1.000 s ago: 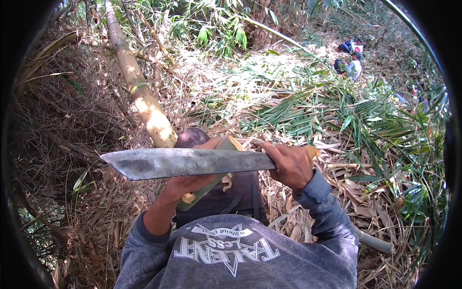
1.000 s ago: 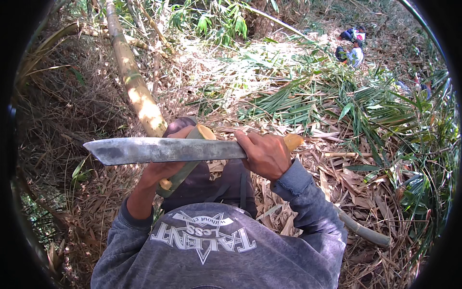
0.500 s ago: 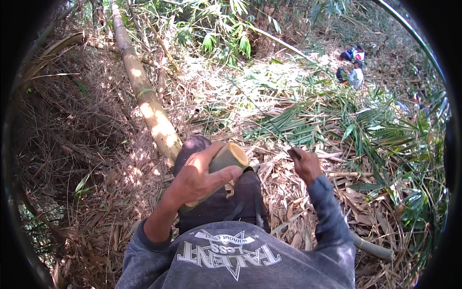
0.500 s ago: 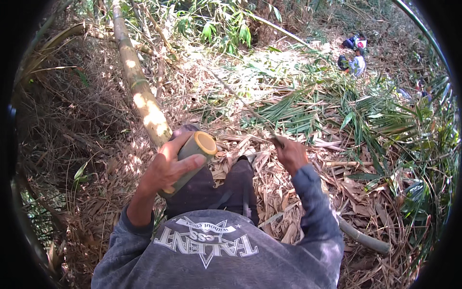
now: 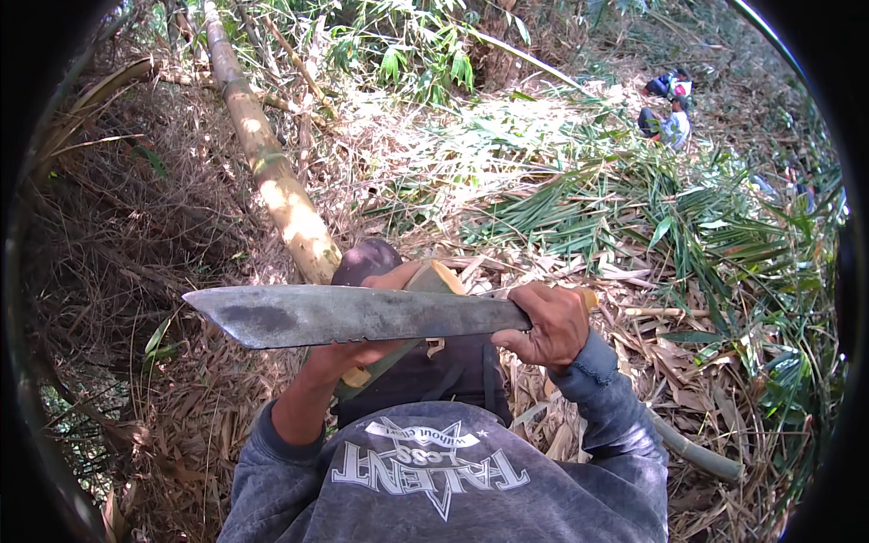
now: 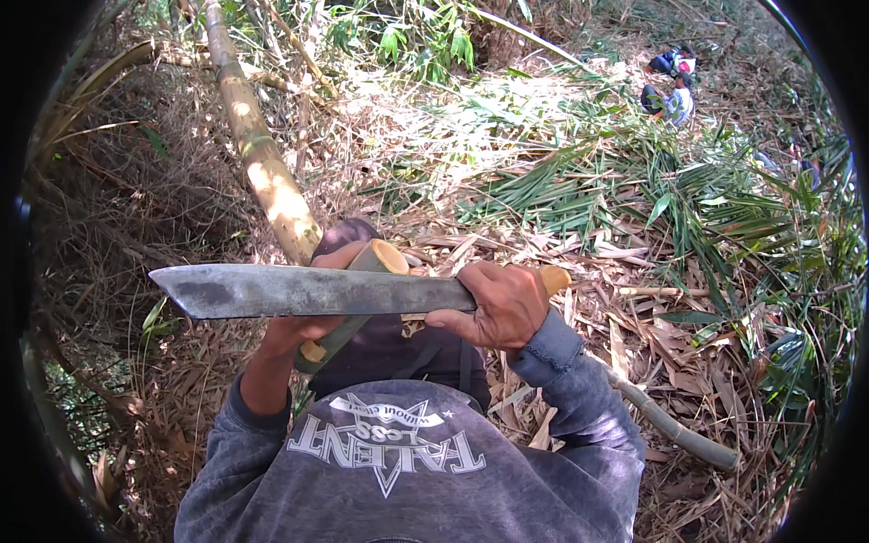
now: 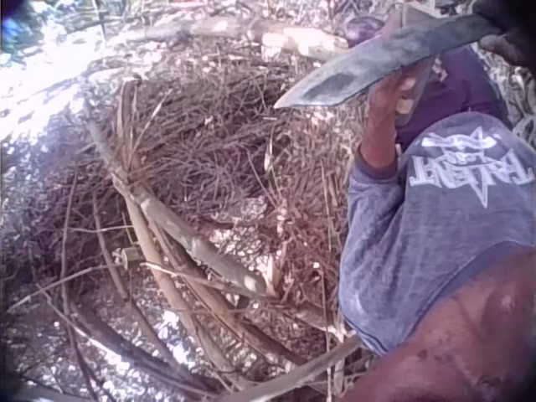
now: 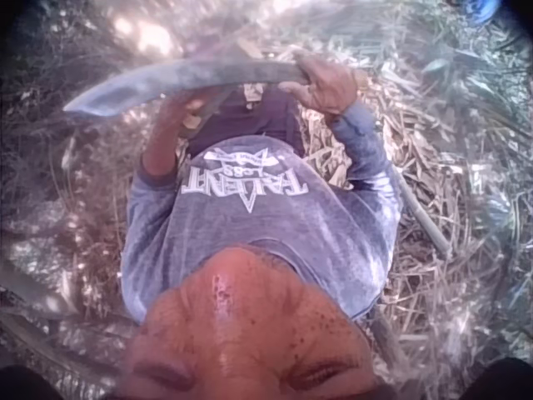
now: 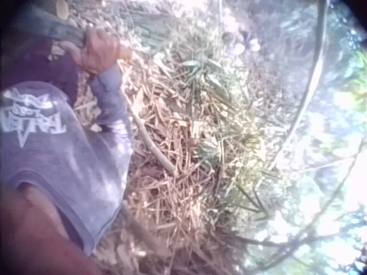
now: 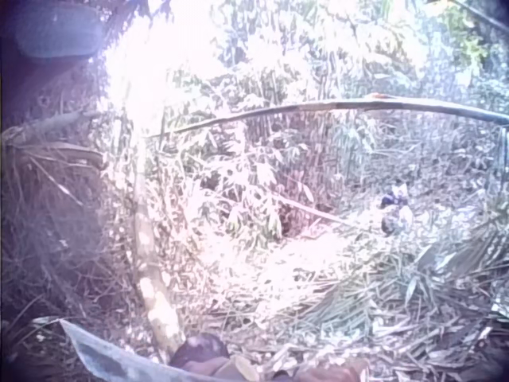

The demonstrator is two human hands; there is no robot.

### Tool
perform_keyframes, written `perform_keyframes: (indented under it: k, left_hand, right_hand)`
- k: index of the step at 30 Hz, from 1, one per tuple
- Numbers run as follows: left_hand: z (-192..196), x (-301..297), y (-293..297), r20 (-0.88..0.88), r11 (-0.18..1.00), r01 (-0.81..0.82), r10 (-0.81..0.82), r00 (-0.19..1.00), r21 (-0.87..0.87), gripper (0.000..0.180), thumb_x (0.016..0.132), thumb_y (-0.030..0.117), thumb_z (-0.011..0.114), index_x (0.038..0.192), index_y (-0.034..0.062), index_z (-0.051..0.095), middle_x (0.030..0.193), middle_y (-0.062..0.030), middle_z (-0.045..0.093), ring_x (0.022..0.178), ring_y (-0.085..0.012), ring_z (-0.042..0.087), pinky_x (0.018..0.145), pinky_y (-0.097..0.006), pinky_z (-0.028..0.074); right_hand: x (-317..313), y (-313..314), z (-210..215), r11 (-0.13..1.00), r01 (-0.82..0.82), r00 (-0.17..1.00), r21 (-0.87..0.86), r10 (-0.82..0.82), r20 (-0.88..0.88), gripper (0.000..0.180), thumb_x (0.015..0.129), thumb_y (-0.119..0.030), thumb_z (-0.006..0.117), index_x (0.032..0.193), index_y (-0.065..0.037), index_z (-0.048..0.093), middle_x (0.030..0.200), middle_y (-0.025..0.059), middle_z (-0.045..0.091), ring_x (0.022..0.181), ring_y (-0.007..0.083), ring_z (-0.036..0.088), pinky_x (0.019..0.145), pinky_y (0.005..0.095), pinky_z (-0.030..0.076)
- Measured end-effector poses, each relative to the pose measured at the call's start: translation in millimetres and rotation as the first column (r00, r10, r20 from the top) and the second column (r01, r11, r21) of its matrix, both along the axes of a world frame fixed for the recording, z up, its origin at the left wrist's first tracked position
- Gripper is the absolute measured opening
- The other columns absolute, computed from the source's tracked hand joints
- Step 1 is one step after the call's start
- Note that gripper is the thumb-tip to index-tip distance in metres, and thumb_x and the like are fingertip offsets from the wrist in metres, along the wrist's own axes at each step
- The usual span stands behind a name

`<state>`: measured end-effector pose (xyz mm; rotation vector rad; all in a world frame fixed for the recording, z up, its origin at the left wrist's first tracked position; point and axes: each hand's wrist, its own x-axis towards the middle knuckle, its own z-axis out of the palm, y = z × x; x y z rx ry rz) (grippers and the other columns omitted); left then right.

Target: The person uses a large machete to cut a section of bamboo in a forest setting. They first make a deep incision around the circumference of the bamboo stalk and then chop through the remaining material to sever the piece. The person then holds the cut bamboo segment and uses the machete to scrape and clean the outer surface.

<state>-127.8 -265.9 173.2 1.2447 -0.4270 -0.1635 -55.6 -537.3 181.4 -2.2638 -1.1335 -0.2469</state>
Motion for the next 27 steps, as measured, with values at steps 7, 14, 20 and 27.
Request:
perform_keyframes:
  k: [7, 14, 20, 27]
  left_hand:
    - [-16.6, -10.2, 4.8, 0.055, 0.96, -0.156, 0.147, 0.988, 0.232, 0.076, 0.087, 0.049, 0.062, 0.139, -0.0024, 0.043, 0.137, -0.0142, 0.049, 0.122, -0.0209, 0.049, 0.103, -0.036, 0.036]
    - [-9.6, 7.0, 5.1, 0.027, 0.84, -0.083, 0.081, 0.996, 0.536, 0.063, 0.081, 0.037, 0.073, 0.13, 0.0019, 0.053, 0.107, -0.0118, 0.067, 0.095, -0.025, 0.064, 0.084, -0.034, 0.05]
    - [52.2, -2.2, -11.0, 0.005, 0.748, -0.229, 0.289, 0.957, 0.623, 0.055, 0.087, 0.039, 0.07, 0.123, 0.0005, 0.056, 0.096, -0.0162, 0.068, 0.086, -0.0236, 0.066, 0.075, -0.034, 0.052]
    - [-3.4, 8.8, 0.3, 0.392, 0.65, -0.344, 0.075, 0.917, 0.678, 0.049, 0.097, 0.032, 0.059, 0.131, -0.0017, 0.047, 0.122, -0.0192, 0.058, 0.115, -0.0246, 0.056, 0.089, -0.04, 0.049]
  right_hand:
    - [-1.0, 0.5, 4.1, 0.998, -0.03, 1.0, -0.052, 0.03, 0.006, 0.058, 0.077, -0.063, 0.07, 0.074, -0.006, 0.059, 0.058, 0.0081, 0.051, 0.048, 0.0265, 0.057, 0.044, 0.0389, 0.045]
    - [18.0, 2.4, -24.5, 0.996, -0.074, 0.997, 0.057, 0.072, 0.038, 0.055, 0.08, -0.06, 0.069, 0.075, -0.006, 0.062, 0.059, 0.0096, 0.055, 0.049, 0.0278, 0.058, 0.046, 0.039, 0.045]
    - [63.7, -101.1, -120.8, 0.826, 0.486, 0.858, -0.286, -0.512, -0.02, 0.058, 0.101, -0.052, 0.038, 0.077, -0.005, 0.062, 0.056, 0.0147, 0.052, 0.051, 0.0312, 0.055, 0.049, 0.044, 0.041]
    - [-3.4, -19.1, -25.6, 0.979, 0.199, 0.978, 0.044, -0.196, -0.071, 0.056, 0.089, -0.058, 0.058, 0.074, -0.004, 0.062, 0.056, 0.0117, 0.053, 0.049, 0.0266, 0.058, 0.046, 0.0393, 0.044]
